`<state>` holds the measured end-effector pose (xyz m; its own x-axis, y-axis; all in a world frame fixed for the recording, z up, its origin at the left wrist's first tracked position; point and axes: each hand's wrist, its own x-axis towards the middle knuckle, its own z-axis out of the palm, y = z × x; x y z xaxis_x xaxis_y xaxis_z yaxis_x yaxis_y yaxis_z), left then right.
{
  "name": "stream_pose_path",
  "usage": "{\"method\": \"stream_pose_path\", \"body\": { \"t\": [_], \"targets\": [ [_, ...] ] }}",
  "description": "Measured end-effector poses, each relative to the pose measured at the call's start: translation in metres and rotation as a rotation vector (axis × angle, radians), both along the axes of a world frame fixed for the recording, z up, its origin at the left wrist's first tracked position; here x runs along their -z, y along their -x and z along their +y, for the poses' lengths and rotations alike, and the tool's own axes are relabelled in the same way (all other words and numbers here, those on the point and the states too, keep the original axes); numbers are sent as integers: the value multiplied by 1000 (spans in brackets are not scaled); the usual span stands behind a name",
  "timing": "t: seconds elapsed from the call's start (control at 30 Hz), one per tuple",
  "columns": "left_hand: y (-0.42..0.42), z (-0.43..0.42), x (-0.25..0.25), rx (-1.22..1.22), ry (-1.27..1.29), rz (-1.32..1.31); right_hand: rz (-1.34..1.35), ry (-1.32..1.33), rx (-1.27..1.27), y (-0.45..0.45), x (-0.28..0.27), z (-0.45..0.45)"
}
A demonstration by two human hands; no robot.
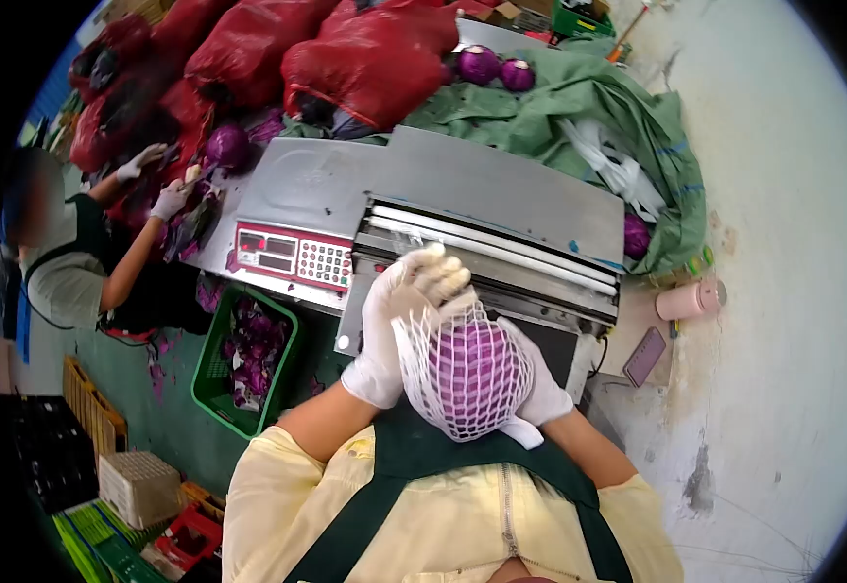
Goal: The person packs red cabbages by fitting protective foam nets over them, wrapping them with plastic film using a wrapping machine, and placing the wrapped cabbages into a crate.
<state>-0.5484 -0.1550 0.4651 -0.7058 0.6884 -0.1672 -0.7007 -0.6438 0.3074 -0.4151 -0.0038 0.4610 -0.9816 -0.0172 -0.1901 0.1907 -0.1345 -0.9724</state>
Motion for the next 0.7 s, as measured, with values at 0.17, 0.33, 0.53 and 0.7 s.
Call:
{"method": "stream_pose_path", "body": {
  "t": [0.17, 0.33, 0.53, 0.7],
  "targets": [
    [-2, 37, 10, 147, 604, -23, 297, 247, 332, 31, -20, 41],
    [58, 114, -35, 0, 235, 508, 209, 105, 437, 99, -68, 98],
    [117, 177, 53, -206, 604, 1036, 264, -51, 531, 175, -2, 160],
    [132, 172, 72, 4, 601, 926, 227, -75, 442, 195, 15, 181]
  ]
}}
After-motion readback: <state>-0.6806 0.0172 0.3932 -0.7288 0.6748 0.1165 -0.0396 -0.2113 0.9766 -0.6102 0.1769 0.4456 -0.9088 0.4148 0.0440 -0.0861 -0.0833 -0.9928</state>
